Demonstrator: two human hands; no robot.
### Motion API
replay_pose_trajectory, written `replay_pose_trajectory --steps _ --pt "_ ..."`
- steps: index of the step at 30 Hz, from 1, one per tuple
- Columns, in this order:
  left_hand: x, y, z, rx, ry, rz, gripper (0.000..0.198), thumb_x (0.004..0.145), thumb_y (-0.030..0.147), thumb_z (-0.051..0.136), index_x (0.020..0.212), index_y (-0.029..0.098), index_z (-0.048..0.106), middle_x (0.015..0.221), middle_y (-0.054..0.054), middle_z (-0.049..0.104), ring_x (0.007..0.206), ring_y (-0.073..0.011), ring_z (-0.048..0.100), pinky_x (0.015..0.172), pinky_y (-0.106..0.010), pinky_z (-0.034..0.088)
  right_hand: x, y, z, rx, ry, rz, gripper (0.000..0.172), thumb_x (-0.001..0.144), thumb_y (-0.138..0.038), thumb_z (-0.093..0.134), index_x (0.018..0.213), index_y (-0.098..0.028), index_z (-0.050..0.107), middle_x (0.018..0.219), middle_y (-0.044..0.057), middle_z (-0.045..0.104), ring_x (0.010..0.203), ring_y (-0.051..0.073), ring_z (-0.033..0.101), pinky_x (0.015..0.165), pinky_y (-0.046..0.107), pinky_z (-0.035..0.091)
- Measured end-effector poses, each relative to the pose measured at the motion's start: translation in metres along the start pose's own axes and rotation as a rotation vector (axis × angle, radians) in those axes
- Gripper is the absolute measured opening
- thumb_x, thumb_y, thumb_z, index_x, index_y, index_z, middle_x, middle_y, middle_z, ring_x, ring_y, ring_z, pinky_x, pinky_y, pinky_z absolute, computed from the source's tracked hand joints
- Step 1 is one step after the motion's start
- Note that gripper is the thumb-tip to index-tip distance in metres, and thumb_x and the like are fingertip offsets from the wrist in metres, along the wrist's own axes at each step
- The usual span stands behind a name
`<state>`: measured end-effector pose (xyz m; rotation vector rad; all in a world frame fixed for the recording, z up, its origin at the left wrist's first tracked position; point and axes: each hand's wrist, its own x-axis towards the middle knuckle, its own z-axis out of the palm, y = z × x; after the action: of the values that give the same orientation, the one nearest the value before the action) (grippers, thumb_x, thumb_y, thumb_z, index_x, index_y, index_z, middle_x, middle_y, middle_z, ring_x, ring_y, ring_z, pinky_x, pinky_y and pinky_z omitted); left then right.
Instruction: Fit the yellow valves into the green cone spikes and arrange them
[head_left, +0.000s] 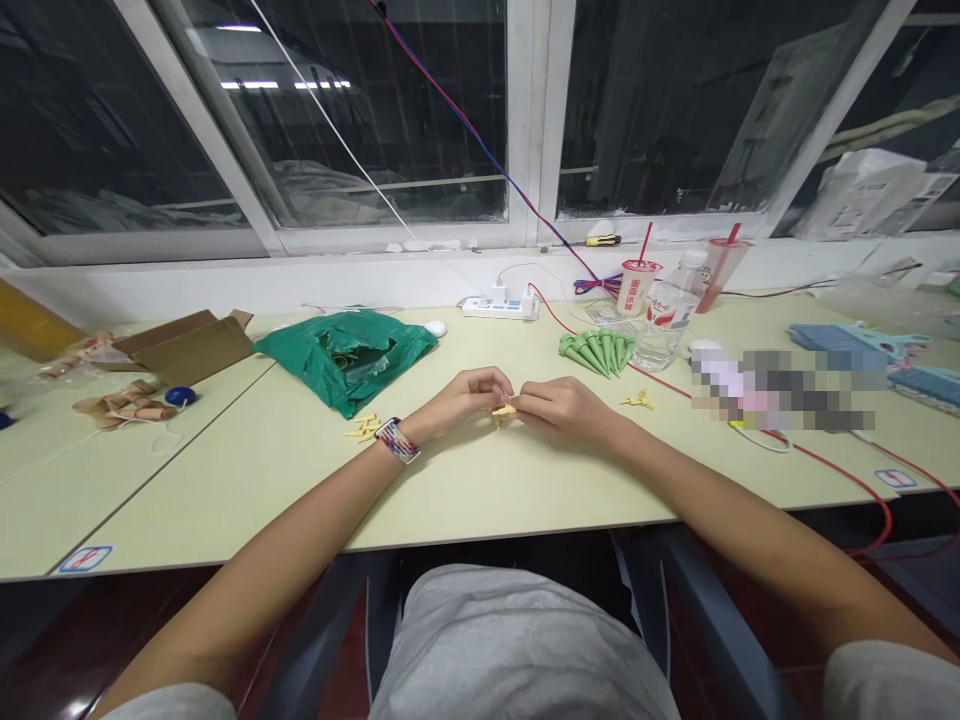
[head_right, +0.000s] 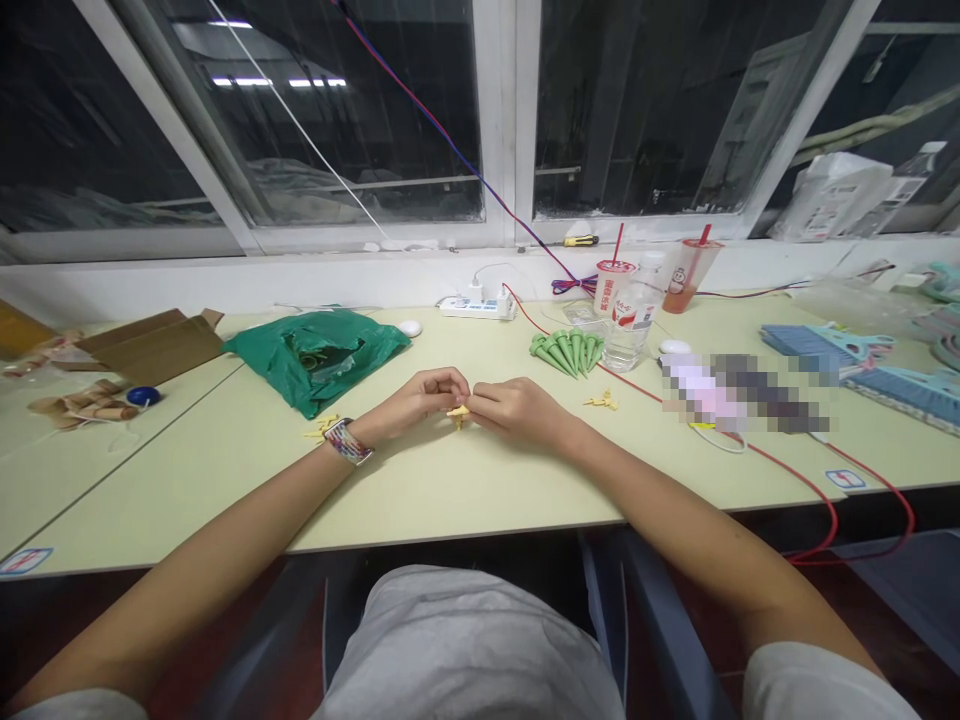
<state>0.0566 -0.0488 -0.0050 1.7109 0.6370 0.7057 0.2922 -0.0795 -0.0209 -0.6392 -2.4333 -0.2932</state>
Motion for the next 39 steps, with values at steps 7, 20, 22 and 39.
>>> replay_pose_trajectory --steps 7,20,22,39 --pt "-0.0017 0.0048 0.0006 -0.08 -0.092 -0.05 0.029 0.086 0.038 0.082 0.101 0.016 0.069 0.083 -0.005 0.074 0.073 -0.0159 0.07 0.078 -0.03 0.054 -0.0005 0.0008 0.0029 0.31 0.13 0.147 0.03 0.109 -0.041 0.051 0.098 -0.021 0.07 0.085 0.006 0.068 0.067 0.014 0.057 0.063 0.029 0.04" --pt "0.0008 0.0039 0.0026 0.098 0.136 0.079 0.026 0.091 0.041 0.075 0.097 0.016 0.07 0.08 -0.003 0.07 0.068 -0.0142 0.066 0.069 -0.028 0.055 -0.0024 0.005 0.0038 0.462 0.124 0.247 0.028 0.106 -0.046 0.057 0.102 -0.022 0.072 0.091 0.006 0.072 0.072 0.016 0.061 0.069 0.03 0.046" --pt "-0.0002 0.0045 0.0027 0.081 0.105 0.068 0.024 0.091 0.039 0.074 0.097 0.016 0.07 0.081 -0.004 0.071 0.069 -0.0149 0.067 0.069 -0.029 0.055 -0.0024 0.0052 0.0036 0.467 0.135 0.255 0.027 0.106 -0.045 0.057 0.102 -0.022 0.072 0.091 0.006 0.072 0.071 0.016 0.06 0.069 0.03 0.046" --pt "0.0003 0.003 0.0048 0.263 0.134 0.04 0.054 0.101 0.059 0.055 0.066 0.018 0.06 0.06 -0.002 0.059 0.059 -0.0147 0.056 0.063 -0.028 0.05 -0.0015 0.0073 0.0054 0.433 0.137 0.326 0.029 0.105 -0.047 0.058 0.095 -0.021 0.068 0.088 0.006 0.071 0.071 0.016 0.06 0.068 0.031 0.046"
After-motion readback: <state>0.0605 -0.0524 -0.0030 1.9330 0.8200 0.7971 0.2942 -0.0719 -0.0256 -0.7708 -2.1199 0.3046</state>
